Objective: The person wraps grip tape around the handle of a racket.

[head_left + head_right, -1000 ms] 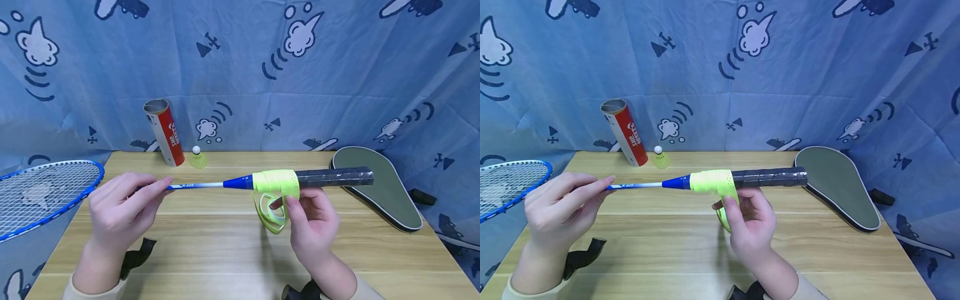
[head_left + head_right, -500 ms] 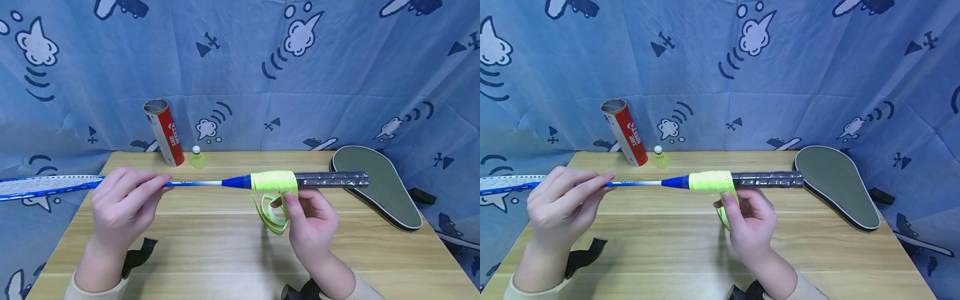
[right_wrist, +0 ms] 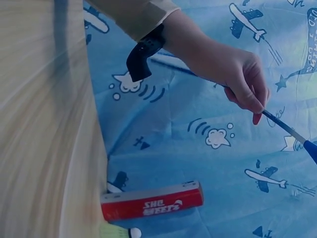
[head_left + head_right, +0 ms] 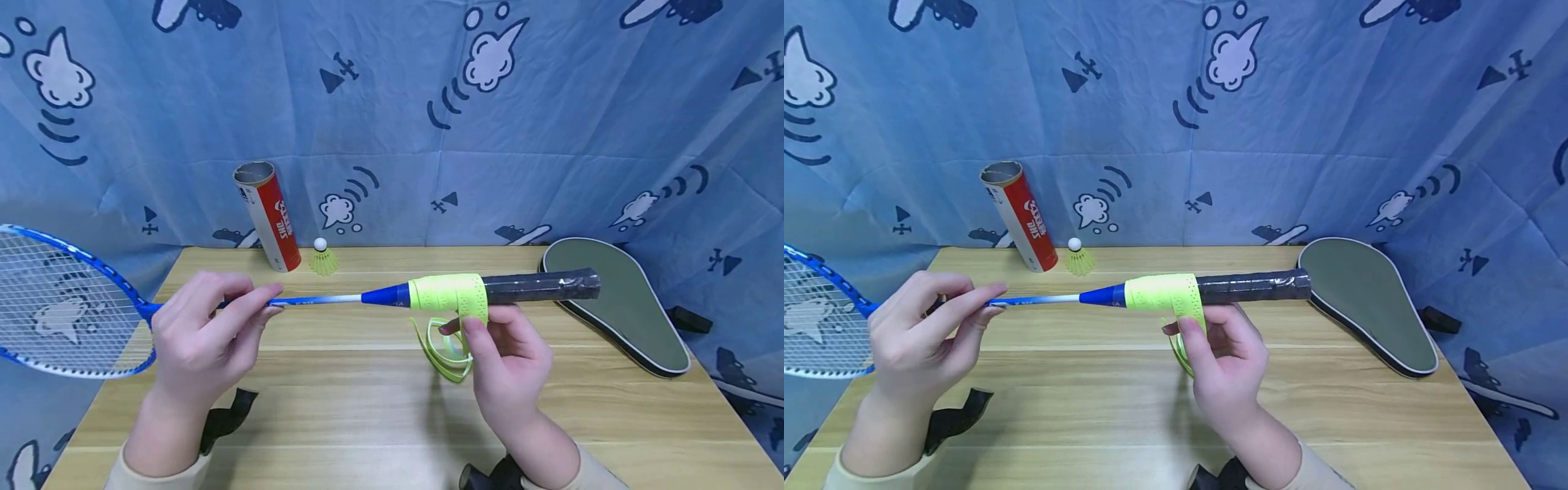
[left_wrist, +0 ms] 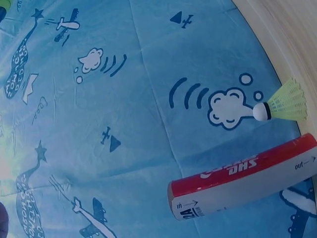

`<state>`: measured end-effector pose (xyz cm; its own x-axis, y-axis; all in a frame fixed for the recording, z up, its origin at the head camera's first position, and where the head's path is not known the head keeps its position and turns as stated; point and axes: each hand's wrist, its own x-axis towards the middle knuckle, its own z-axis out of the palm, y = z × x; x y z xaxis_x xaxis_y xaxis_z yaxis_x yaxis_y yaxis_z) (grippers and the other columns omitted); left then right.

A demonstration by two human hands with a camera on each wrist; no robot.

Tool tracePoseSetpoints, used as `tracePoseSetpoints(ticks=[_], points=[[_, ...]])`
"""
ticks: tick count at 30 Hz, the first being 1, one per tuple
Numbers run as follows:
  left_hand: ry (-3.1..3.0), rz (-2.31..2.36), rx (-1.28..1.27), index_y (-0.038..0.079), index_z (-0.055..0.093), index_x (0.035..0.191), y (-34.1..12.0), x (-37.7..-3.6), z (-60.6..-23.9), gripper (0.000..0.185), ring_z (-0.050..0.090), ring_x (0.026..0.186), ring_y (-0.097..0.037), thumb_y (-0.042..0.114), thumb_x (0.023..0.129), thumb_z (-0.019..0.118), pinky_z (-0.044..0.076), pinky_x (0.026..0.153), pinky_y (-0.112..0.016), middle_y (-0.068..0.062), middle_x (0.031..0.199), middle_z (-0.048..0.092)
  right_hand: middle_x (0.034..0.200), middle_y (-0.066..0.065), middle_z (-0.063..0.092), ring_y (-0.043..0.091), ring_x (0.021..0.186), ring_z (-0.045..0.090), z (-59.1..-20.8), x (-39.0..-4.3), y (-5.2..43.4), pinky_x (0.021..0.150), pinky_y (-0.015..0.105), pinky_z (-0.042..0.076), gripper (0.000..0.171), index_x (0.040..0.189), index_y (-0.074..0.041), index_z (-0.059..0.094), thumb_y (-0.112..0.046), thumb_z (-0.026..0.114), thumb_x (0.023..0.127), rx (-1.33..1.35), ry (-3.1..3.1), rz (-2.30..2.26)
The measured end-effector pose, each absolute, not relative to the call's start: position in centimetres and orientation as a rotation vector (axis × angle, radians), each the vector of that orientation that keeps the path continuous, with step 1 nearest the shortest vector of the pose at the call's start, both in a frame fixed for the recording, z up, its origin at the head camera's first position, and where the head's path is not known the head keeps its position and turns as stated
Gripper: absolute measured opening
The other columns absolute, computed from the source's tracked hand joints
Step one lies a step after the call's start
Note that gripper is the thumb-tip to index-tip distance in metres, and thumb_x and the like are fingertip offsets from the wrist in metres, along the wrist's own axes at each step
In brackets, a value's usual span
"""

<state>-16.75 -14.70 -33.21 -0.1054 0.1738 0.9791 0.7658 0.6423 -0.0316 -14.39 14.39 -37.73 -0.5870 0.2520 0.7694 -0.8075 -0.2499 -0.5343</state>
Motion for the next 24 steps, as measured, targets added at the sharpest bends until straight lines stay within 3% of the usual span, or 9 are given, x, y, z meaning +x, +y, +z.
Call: tracePoseSetpoints(ticks=[4, 9, 12, 20, 24], points=[[-1.601, -0.618, -0.832, 0.002, 0.08, 0.078, -14.69, -16.83, -33.03, 0.035, 0.047, 0.049, -0.024, 0.03, 0.097, 0.072, 0.037, 0.043, -0.033, -0.011, 0.069, 0.062, 0.091, 0.011, 0.076, 0.017, 0.07, 0.074, -37.74, -14.41, 14.48, 0.068, 0.027, 0.061, 0.007, 0.089, 0.02, 0.064, 0.014, 0.065, 0.091, 0.683, -1.296, 1.893], [-1.604, -0.635, -0.851, 0.004, 0.08, 0.077, -14.89, -16.85, -33.09, 0.031, 0.046, 0.048, -0.023, 0.028, 0.097, 0.074, 0.037, 0.043, -0.031, -0.011, 0.068, 0.062, 0.082, 0.007, 0.076, 0.014, 0.067, 0.073, -37.84, -14.38, 14.58, 0.064, 0.021, 0.058, 0.017, 0.082, 0.019, 0.064, 0.007, 0.072, 0.091, 0.634, -1.327, 1.838], [-1.592, -0.645, -0.839, 0.004, 0.08, 0.077, -14.86, -16.93, -33.13, 0.031, 0.045, 0.048, -0.023, 0.028, 0.097, 0.075, 0.036, 0.044, -0.031, -0.011, 0.067, 0.062, 0.084, 0.009, 0.076, 0.014, 0.067, 0.072, -37.87, -14.37, 14.6, 0.065, 0.023, 0.059, 0.019, 0.084, 0.022, 0.063, 0.006, 0.072, 0.092, 0.652, -1.321, 1.842], [-1.631, -0.632, -0.747, 0.004, 0.081, 0.079, -14.66, -16.74, -33.3, 0.035, 0.051, 0.057, -0.029, 0.031, 0.099, 0.072, 0.037, 0.056, -0.038, -0.013, 0.071, 0.066, 0.09, 0.013, 0.075, 0.018, 0.068, 0.071, -37.8, -14.44, 14.45, 0.067, 0.026, 0.06, 0.007, 0.091, 0.022, 0.063, 0.016, 0.065, 0.09, 0.742, -1.249, 1.875], [-1.682, -0.636, -0.7, 0.004, 0.082, 0.082, -14.7, -16.57, -33.45, 0.036, 0.054, 0.061, -0.033, 0.034, 0.098, 0.072, 0.035, 0.062, -0.04, -0.014, 0.075, 0.068, 0.09, 0.011, 0.075, 0.016, 0.067, 0.071, -37.7, -14.37, 14.44, 0.066, 0.025, 0.06, 0.016, 0.088, 0.024, 0.062, 0.01, 0.07, 0.091, 0.715, -1.266, 1.857]])
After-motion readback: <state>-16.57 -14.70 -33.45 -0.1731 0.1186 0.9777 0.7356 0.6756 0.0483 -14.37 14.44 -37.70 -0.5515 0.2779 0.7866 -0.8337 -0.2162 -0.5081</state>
